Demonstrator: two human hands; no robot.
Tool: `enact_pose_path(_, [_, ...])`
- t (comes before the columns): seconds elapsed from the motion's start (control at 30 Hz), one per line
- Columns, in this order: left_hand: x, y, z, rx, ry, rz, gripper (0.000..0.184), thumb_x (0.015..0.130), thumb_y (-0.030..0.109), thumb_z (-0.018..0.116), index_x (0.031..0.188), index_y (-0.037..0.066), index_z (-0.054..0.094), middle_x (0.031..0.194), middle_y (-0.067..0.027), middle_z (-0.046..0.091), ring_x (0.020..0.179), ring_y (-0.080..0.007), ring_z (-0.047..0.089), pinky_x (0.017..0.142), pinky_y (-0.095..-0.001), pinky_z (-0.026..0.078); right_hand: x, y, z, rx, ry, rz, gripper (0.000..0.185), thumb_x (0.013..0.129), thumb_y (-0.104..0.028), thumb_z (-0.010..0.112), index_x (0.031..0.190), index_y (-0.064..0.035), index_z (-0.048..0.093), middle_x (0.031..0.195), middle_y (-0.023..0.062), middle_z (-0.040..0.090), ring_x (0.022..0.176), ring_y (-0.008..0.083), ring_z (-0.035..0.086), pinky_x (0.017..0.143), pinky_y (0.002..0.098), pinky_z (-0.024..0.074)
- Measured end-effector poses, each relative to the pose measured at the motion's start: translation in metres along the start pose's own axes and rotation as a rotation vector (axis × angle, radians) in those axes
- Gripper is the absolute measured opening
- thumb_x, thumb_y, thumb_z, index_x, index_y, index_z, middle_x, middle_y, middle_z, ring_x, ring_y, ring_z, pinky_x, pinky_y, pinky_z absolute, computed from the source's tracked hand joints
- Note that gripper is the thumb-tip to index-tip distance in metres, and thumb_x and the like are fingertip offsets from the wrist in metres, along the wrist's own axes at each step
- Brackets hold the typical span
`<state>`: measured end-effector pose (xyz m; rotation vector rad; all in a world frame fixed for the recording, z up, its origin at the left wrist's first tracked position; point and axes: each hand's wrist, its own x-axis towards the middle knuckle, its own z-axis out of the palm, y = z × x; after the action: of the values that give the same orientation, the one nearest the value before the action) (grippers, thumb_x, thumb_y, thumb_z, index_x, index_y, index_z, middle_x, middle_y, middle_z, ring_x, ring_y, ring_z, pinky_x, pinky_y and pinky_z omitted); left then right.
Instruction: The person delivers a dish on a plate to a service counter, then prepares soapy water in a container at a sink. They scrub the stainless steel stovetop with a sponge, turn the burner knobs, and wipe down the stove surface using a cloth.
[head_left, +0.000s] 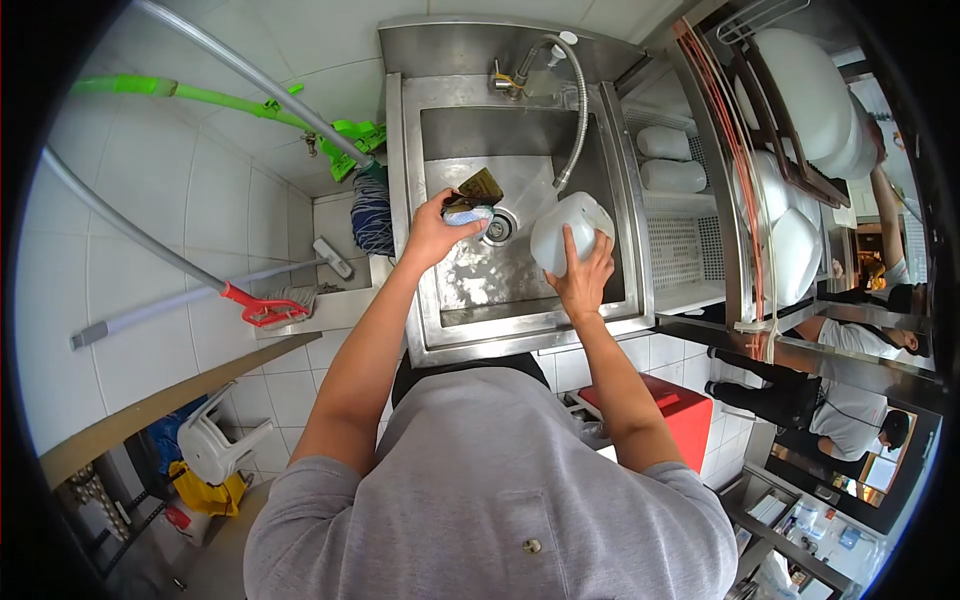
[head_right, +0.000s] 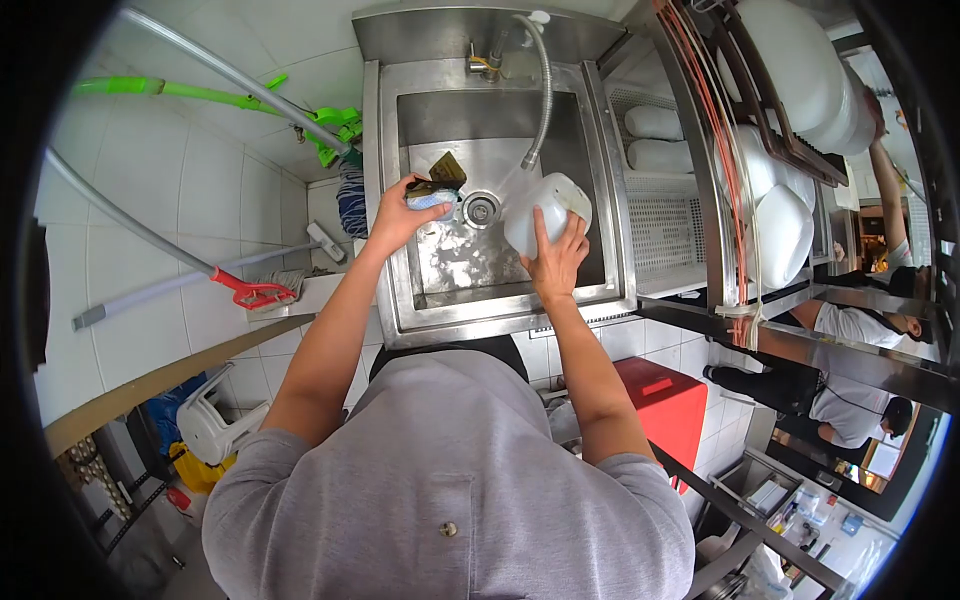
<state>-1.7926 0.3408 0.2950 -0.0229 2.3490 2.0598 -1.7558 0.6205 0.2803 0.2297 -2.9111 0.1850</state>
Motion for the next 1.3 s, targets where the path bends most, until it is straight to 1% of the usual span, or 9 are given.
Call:
enact_pose_path(0.17, [0.000, 0.006, 0.002, 0.007, 0.008, 0.015, 0.046, 0.070, 0.019, 0.085, 0.104, 0.000, 0.061, 0.095, -0.0074, 0.067, 0.090, -0.0139, 0.060, 0.084, -0.0281, 0.047, 0.004, 0.015, 0.010, 0.201, 0.219, 0.050, 0.109, 0.051, -0.024, 0.090, 0.144, -0.0308, 0.033, 0.133, 0.0228, 0.031, 0.123, 0.0443, 0.035, 0.098, 0.0531, 0.0364])
enact_pose_path(0.27, [-0.003, 0.025, 0.000, 0.014, 0.000, 0.005, 0.045, 0.069, 0.019, 0.085, 0.102, 0.001, 0.060, 0.094, -0.0062, 0.066, 0.090, -0.0133, 0.059, 0.084, -0.0278, 0.046, 0.009, 0.010, 0.041, 0.575, 0.332, 0.467, 0.104, 0.061, -0.028, 0.089, 0.146, -0.0209, 0.029, 0.133, 0.0237, 0.035, 0.124, 0.0410, 0.038, 0.103, 0.0519, 0.0347])
enact_pose_path(0.37, [-0.008, 0.045, -0.001, 0.005, -0.001, 0.021, 0.043, 0.069, 0.019, 0.085, 0.100, 0.002, 0.060, 0.093, -0.0057, 0.066, 0.088, -0.0127, 0.059, 0.081, -0.0275, 0.047, 0.010, 0.023, 0.061, 0.862, 0.203, 0.415, 0.098, 0.073, -0.033, 0.082, 0.147, -0.0165, 0.022, 0.141, 0.0227, 0.030, 0.130, 0.0380, 0.034, 0.101, 0.0527, 0.0381])
enact_pose_path(0.47, [-0.011, 0.060, -0.010, 0.006, -0.067, 0.043, 0.041, 0.070, 0.017, 0.084, 0.100, 0.001, 0.061, 0.096, -0.0074, 0.068, 0.090, -0.0137, 0.062, 0.085, -0.0284, 0.048, 0.013, 0.017, 0.047, 1.616, -0.182, 0.871, 0.090, 0.082, -0.031, 0.075, 0.148, -0.0176, 0.016, 0.146, 0.0200, 0.026, 0.133, 0.0343, 0.032, 0.096, 0.0567, 0.0426])
enact_pose_path(0.6, [-0.016, 0.082, -0.017, 0.076, -0.021, 0.077, 0.039, 0.070, 0.016, 0.085, 0.097, 0.003, 0.060, 0.091, -0.0054, 0.067, 0.086, -0.0122, 0.062, 0.080, -0.0269, 0.049, 0.013, 0.005, 0.065, 1.786, -0.046, 0.867, 0.085, 0.087, -0.026, 0.070, 0.148, -0.0230, 0.013, 0.146, 0.0177, 0.030, 0.126, 0.0320, 0.042, 0.086, 0.0494, 0.0506])
enact_pose_path(0.8, [-0.017, 0.077, -0.019, 0.090, -0.020, 0.104, 0.037, 0.070, 0.013, 0.084, 0.097, 0.003, 0.060, 0.091, -0.0043, 0.065, 0.085, -0.0114, 0.060, 0.079, -0.0259, 0.048, 0.032, 0.010, 0.071, 1.796, -0.187, 0.746, 0.083, 0.089, -0.020, 0.067, 0.149, -0.0248, 0.010, 0.147, 0.0157, 0.028, 0.125, 0.0316, 0.043, 0.088, 0.0517, 0.0480])
enact_pose_path(0.97, [-0.021, 0.066, -0.010, 0.108, -0.020, 0.023, 0.038, 0.070, 0.015, 0.084, 0.096, 0.002, 0.059, 0.091, -0.0053, 0.065, 0.086, -0.0124, 0.060, 0.080, -0.0272, 0.047, 0.070, -0.003, 0.073, 1.801, -0.363, 1.259, 0.081, 0.078, -0.055, 0.068, 0.141, -0.0220, 0.028, 0.136, 0.0161, 0.037, 0.124, 0.0367, 0.041, 0.081, 0.0571, 0.0510])
enact_pose_path(1.07, [-0.024, 0.072, -0.003, 0.144, -0.031, 0.001, 0.040, 0.069, 0.017, 0.085, 0.097, 0.003, 0.059, 0.091, -0.0056, 0.066, 0.088, -0.0129, 0.060, 0.081, -0.0278, 0.047, 0.071, -0.006, 0.074, 2.138, -0.493, 1.356, 0.073, 0.078, -0.056, 0.067, 0.135, -0.0218, 0.037, 0.135, 0.0147, 0.038, 0.122, 0.0357, 0.041, 0.079, 0.0540, 0.0513])
enact_pose_path(1.3, [-0.032, 0.059, 0.000, 0.103, -0.022, -0.053, 0.040, 0.070, 0.013, 0.084, 0.098, 0.002, 0.058, 0.093, -0.0057, 0.066, 0.089, -0.0131, 0.061, 0.082, -0.0279, 0.047, 0.037, -0.009, 0.086, 2.299, -0.620, 1.558, 0.070, 0.081, -0.074, 0.040, 0.127, -0.0211, 0.045, 0.128, 0.0115, 0.045, 0.107, 0.0328, 0.044, 0.071, 0.0471, 0.0492])
